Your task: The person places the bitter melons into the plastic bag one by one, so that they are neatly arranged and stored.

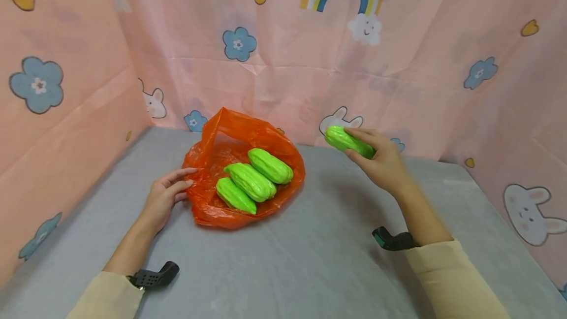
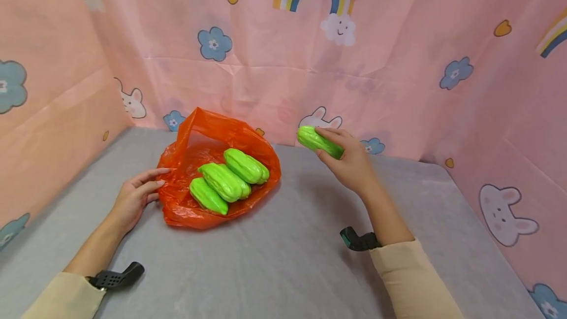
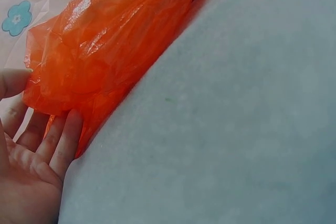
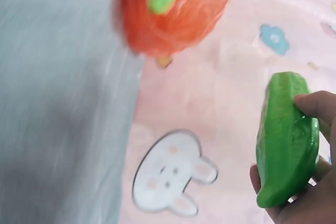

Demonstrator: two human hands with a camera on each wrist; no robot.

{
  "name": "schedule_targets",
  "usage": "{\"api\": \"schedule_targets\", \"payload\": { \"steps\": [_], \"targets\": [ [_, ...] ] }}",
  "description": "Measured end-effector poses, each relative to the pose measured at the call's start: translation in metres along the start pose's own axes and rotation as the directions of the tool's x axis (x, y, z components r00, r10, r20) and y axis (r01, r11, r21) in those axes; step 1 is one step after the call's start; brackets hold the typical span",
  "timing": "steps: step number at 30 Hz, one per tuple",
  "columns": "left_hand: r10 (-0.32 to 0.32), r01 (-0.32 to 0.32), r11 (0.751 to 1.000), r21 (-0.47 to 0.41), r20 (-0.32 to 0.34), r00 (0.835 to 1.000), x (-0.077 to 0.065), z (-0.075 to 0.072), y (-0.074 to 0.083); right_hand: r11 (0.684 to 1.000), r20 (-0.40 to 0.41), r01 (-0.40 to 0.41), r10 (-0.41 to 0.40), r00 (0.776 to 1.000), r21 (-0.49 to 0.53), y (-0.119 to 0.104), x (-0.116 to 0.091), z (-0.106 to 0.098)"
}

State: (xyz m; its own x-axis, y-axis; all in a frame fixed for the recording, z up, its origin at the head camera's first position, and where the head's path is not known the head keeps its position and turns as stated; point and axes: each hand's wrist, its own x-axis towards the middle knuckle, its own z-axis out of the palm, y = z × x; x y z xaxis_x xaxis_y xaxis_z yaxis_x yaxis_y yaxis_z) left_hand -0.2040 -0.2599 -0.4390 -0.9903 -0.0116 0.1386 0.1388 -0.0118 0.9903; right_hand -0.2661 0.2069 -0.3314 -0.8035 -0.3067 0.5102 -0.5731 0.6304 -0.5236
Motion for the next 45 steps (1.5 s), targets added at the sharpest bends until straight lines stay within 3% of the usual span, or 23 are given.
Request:
{"api": "schedule_targets", "payload": {
  "steps": [6,11,18,28,37,45],
  "targets": [
    [0.005,-0.005,1.0,0.017,0.006,1.0,0.002,0.002,-0.001,0.999,-0.04,-0.014,0.015,0.999,0.036,-0.02,0.004,0.017],
    [0.004,-0.004,1.0,0.018,-0.006,1.0,0.0,0.002,-0.001,0.992,-0.072,0.025,-0.016,0.997,0.123,-0.042,0.012,0.031],
    [0.004,-0.004,0.999,0.032,0.006,1.0,-0.001,0.003,-0.002,0.975,-0.039,-0.002,0.011,0.999,0.223,-0.064,0.022,0.047],
    [-0.006,0.006,0.999,0.032,0.006,1.0,-0.001,0.004,-0.003,0.959,-0.014,0.023,-0.02,1.0,0.283,-0.091,0.033,0.076],
    [-0.021,0.021,0.998,0.056,0.004,1.0,0.0,0.006,-0.002,0.958,-0.006,0.05,-0.05,0.999,0.282,-0.099,0.034,0.096],
    [-0.007,0.007,0.998,0.069,-0.005,1.0,0.0,0.003,0.0,0.96,0.045,0.002,-0.015,0.999,0.28,-0.099,0.036,0.116]
  ]
}}
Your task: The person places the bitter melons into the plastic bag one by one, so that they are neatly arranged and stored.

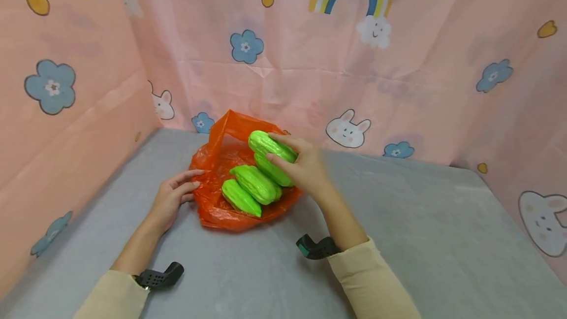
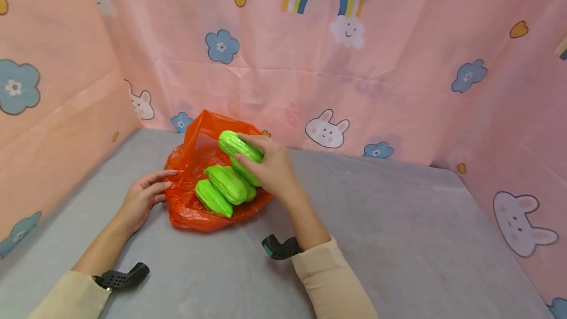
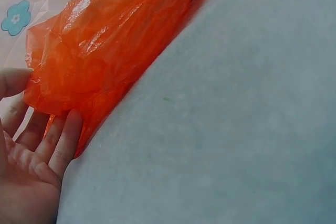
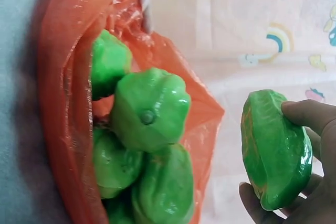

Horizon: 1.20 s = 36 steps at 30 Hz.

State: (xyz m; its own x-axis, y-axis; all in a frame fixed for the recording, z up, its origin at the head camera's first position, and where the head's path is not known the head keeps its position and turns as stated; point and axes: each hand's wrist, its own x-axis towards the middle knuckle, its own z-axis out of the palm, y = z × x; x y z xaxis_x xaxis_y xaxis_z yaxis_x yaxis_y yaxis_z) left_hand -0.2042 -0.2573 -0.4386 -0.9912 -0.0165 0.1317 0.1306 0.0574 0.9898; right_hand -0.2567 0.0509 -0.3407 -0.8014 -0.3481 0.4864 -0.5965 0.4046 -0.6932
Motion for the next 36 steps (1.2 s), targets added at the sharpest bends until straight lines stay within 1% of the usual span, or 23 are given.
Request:
{"api": "schedule_targets", "payload": {
  "steps": [4,10,15,26,36],
  "targets": [
    [0.003,-0.003,1.0,0.008,0.006,1.0,-0.001,-0.001,0.001,1.0,0.019,-0.02,0.02,1.0,-0.006,0.004,0.0,0.009],
    [-0.002,0.002,1.0,0.002,0.006,1.0,0.0,-0.001,0.002,0.995,0.052,0.001,0.004,0.999,-0.099,0.009,-0.002,0.019],
    [0.0,0.0,1.0,-0.006,0.009,1.0,-0.001,-0.001,0.002,0.99,0.066,-0.019,0.028,0.997,-0.136,0.011,-0.004,0.025],
    [-0.009,0.009,1.0,0.014,0.005,1.0,-0.002,-0.001,0.001,0.976,0.073,-0.01,0.027,0.997,-0.219,0.013,-0.005,0.029],
    [-0.003,0.003,1.0,0.008,0.007,1.0,-0.001,-0.001,0.001,0.959,0.119,-0.024,0.06,0.991,-0.282,0.01,-0.007,0.031]
  ]
}}
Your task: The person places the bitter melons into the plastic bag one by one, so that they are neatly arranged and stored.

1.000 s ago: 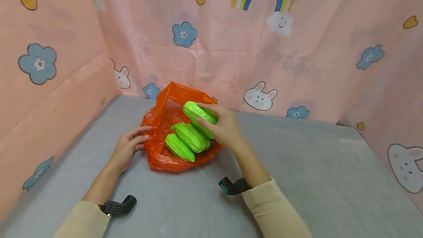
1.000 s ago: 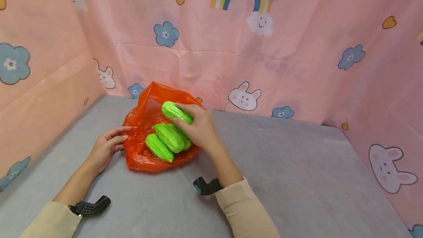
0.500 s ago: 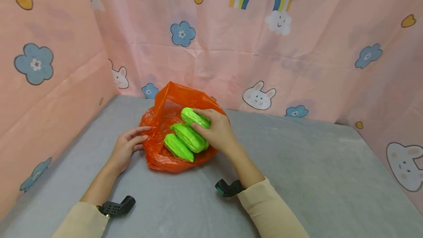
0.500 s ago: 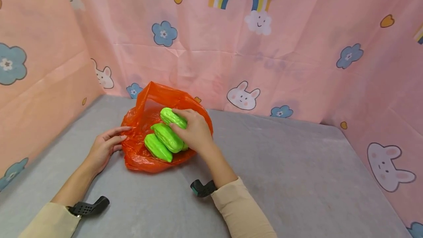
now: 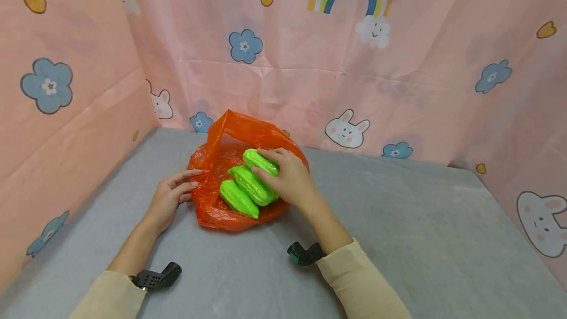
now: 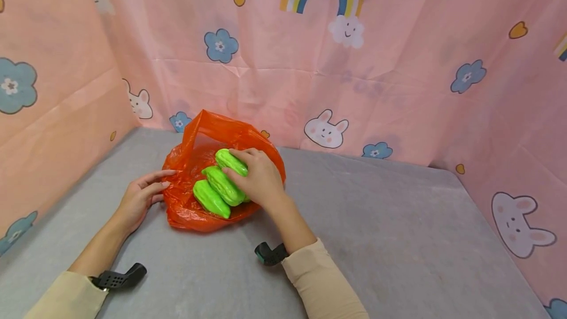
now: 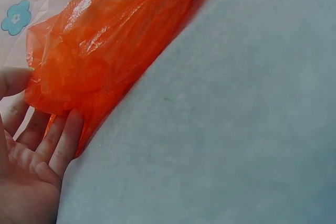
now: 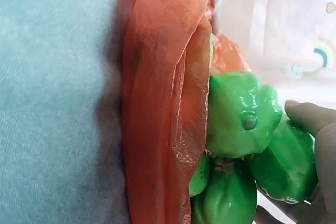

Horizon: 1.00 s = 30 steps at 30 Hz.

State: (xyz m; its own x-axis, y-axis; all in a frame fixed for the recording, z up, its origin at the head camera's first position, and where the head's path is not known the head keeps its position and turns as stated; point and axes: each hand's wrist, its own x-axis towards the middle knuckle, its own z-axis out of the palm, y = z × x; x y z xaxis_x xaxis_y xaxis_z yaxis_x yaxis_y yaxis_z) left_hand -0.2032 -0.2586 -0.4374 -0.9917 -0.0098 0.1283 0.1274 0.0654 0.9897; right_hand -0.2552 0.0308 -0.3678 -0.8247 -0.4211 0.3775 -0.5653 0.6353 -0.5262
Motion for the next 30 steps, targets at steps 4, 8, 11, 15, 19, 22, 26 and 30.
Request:
{"api": "schedule_targets", "payload": {
  "steps": [4,8,11,15,19,22,26,30],
  "targets": [
    [-0.006,0.006,1.0,0.019,0.002,1.0,0.0,0.0,0.001,1.0,-0.006,0.003,-0.003,1.0,-0.016,0.0,-0.001,0.001],
    [-0.015,0.015,0.999,0.036,0.003,1.0,0.0,0.0,0.002,1.0,-0.007,0.007,-0.007,1.0,-0.023,0.0,-0.001,0.001],
    [-0.015,0.015,0.999,0.033,0.001,1.0,0.001,0.0,0.002,1.0,-0.008,0.019,-0.019,1.0,-0.019,0.0,-0.001,0.001],
    [-0.011,0.011,1.0,0.014,0.001,1.0,0.001,0.0,0.002,0.999,-0.029,0.047,-0.047,0.998,-0.018,0.0,0.0,-0.001],
    [-0.014,0.014,1.0,0.005,-0.006,1.0,-0.001,-0.001,0.001,0.997,-0.058,0.07,-0.071,0.996,-0.016,0.0,0.001,-0.007],
    [-0.015,0.015,1.0,0.009,-0.016,1.0,-0.001,-0.002,0.0,0.998,-0.069,0.065,-0.064,0.996,0.012,-0.002,0.002,-0.014],
    [-0.009,0.01,1.0,0.003,-0.013,1.0,0.0,-0.002,-0.001,0.996,-0.101,0.061,-0.054,0.993,0.063,-0.004,0.002,-0.029],
    [0.0,0.0,1.0,-0.022,-0.015,1.0,0.002,-0.002,-0.002,0.994,-0.134,0.07,-0.059,0.989,0.081,-0.008,0.0,-0.044]
  ]
}}
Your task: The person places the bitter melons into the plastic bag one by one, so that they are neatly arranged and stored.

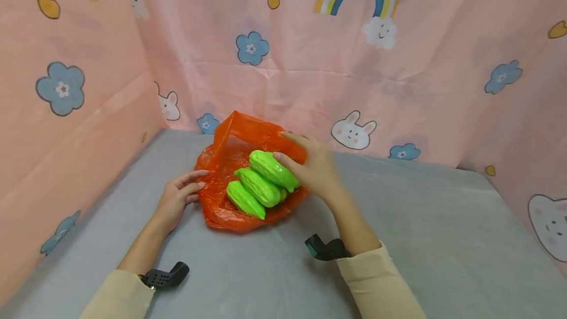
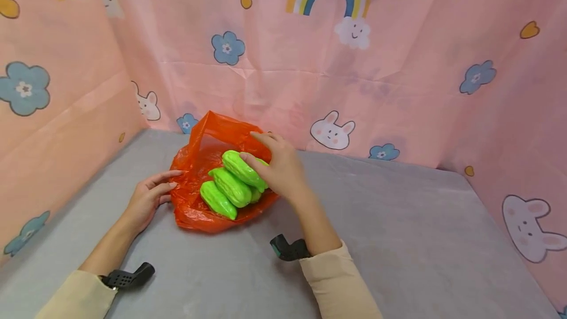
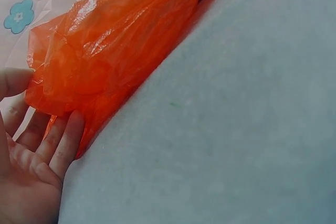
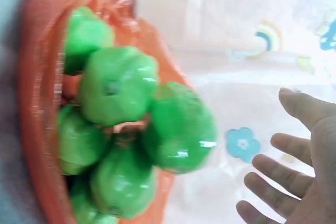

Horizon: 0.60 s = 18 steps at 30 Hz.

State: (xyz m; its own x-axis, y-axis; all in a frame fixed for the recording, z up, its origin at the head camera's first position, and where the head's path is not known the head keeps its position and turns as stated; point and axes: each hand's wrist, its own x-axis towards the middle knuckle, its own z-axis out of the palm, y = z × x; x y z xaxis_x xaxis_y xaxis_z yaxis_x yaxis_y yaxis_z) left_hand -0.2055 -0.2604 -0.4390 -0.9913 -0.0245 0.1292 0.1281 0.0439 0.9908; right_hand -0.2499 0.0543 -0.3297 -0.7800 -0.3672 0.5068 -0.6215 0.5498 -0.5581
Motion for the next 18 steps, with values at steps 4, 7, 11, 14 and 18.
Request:
{"api": "schedule_targets", "payload": {
  "steps": [4,7,11,14,18],
  "targets": [
    [0.003,-0.003,1.0,-0.028,-0.004,1.0,0.0,0.001,-0.002,1.0,-0.009,0.01,-0.01,1.0,0.017,-0.004,-0.003,-0.014],
    [0.004,-0.004,0.999,-0.044,-0.004,1.0,0.0,0.003,-0.002,1.0,0.001,-0.002,0.002,1.0,0.024,-0.004,-0.008,-0.025],
    [-0.003,0.002,0.999,-0.046,-0.02,1.0,-0.002,0.003,0.0,0.999,0.054,-0.052,0.052,0.997,-0.005,0.0,-0.017,-0.038],
    [-0.009,0.008,0.999,-0.043,-0.03,1.0,-0.003,0.004,0.001,0.997,0.089,-0.066,0.07,0.994,-0.049,0.005,-0.025,-0.046],
    [-0.005,0.004,0.999,-0.051,-0.03,1.0,-0.003,0.004,0.003,0.994,0.109,-0.043,0.054,0.993,-0.104,0.012,-0.034,-0.056]
  ]
}}
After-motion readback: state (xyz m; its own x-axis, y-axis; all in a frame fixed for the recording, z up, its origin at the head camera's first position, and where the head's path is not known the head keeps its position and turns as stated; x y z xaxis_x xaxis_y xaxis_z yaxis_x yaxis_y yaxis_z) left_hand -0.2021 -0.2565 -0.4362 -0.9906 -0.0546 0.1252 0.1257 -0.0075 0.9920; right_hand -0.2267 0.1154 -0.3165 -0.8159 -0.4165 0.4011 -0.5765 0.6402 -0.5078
